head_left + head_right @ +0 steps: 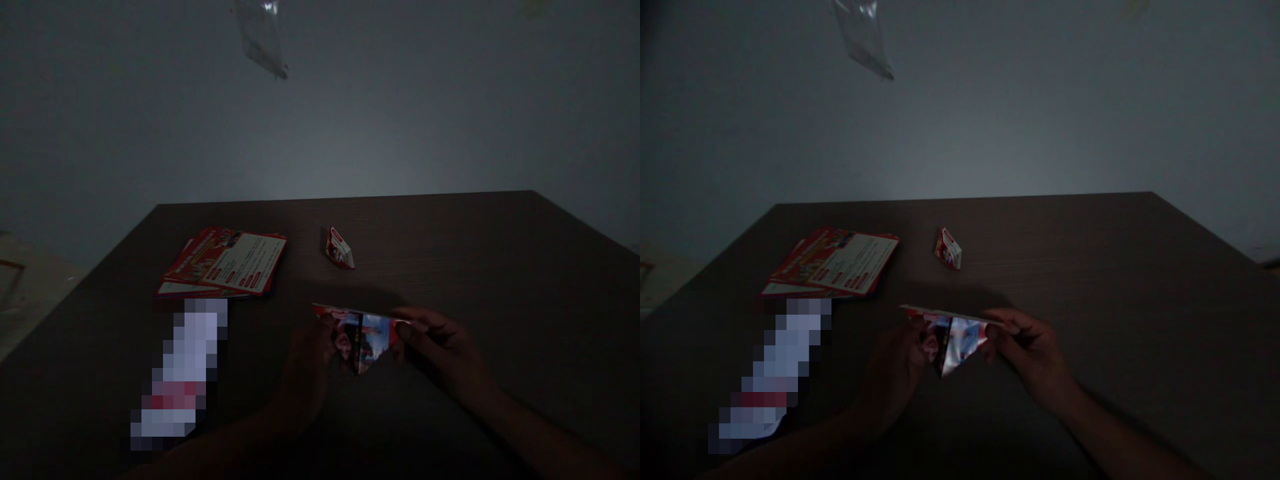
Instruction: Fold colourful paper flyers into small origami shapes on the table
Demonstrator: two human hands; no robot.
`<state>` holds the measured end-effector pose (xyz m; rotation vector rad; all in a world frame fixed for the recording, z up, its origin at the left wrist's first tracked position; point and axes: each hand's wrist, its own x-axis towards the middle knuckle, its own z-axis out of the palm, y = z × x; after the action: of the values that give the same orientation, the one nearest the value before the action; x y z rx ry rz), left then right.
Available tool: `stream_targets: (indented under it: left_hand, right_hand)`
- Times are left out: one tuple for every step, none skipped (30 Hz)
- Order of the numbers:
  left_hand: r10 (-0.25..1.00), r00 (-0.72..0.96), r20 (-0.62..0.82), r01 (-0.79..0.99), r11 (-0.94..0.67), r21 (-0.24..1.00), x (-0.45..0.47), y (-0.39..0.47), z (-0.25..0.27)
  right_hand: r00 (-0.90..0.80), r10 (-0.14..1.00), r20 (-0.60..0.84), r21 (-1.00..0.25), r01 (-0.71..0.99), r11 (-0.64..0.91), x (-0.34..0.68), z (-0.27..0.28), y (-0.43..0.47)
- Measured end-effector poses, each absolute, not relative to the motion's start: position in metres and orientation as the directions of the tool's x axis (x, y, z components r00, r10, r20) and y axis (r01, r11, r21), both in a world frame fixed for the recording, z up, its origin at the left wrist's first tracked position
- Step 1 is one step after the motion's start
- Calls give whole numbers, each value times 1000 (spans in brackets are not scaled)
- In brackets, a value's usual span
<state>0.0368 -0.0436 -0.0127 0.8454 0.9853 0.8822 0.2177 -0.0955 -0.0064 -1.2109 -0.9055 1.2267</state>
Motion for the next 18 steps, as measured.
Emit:
stream_targets:
  left_hand:
    - [902,278,-331,-218,395,893,37,-44,-11]
    - [905,274,-326,-216,388,896,37,-45,-10]
    - [907,283,-314,-211,378,902,37,-45,-8]
    - [905,303,-297,-203,366,908,37,-45,-7]
    - [901,332,-278,-197,354,914,36,-46,-7]
    - [896,361,-258,-196,343,919,36,-46,-7]
    - [891,383,-243,-199,336,920,36,-46,-7]
    - [889,393,-237,-201,334,921,35,-46,-7]
    - [887,397,-237,-199,335,921,35,-46,-8]
    - [886,398,-237,-197,335,921,35,-46,-9]
    - [886,400,-232,-200,332,922,35,-46,-10]
    - [886,407,-222,-209,327,922,34,-45,-11]
    - [885,417,-209,-225,323,919,34,-45,-12]
    - [883,425,-197,-247,322,914,34,-45,-13]
    - [881,433,-188,-269,326,906,34,-44,-13]
    - [879,438,-186,-291,334,896,34,-44,-12]
    - [877,439,-193,-310,350,884,34,-43,-11]
    - [875,437,-207,-325,368,871,34,-43,-10]
  right_hand:
    - [179,979,-100,-979,-191,-65,218,-6,-95]
    - [190,977,-94,-981,-185,-58,218,-6,-95]
    - [192,978,-85,-983,-178,-51,218,-6,-95]
    - [188,979,-76,-985,-169,-44,218,-6,-95]
    - [183,981,-65,-986,-163,-35,218,-6,-94]
    - [175,983,-53,-987,-160,-24,219,-6,-94]
    - [169,985,-41,-987,-162,-13,219,-7,-94]
    - [161,986,-29,-985,-170,-1,219,-7,-94]
    - [153,988,-17,-983,-185,12,219,-8,-94]
    - [147,989,-7,-979,-205,23,220,-9,-94]
    - [136,991,-2,-973,-228,29,220,-11,-94]
    - [126,992,0,-966,-255,32,221,-12,-94]
    - [119,993,-2,-958,-284,32,222,-13,-94]
    - [110,994,-9,-949,-313,26,223,-15,-94]
    - [104,994,-21,-940,-342,15,224,-16,-94]
    - [99,994,-37,-929,-370,2,225,-16,-94]
    - [95,994,-53,-917,-399,-10,225,-16,-94]
    - [92,993,-70,-907,-421,-25,225,-15,-94]
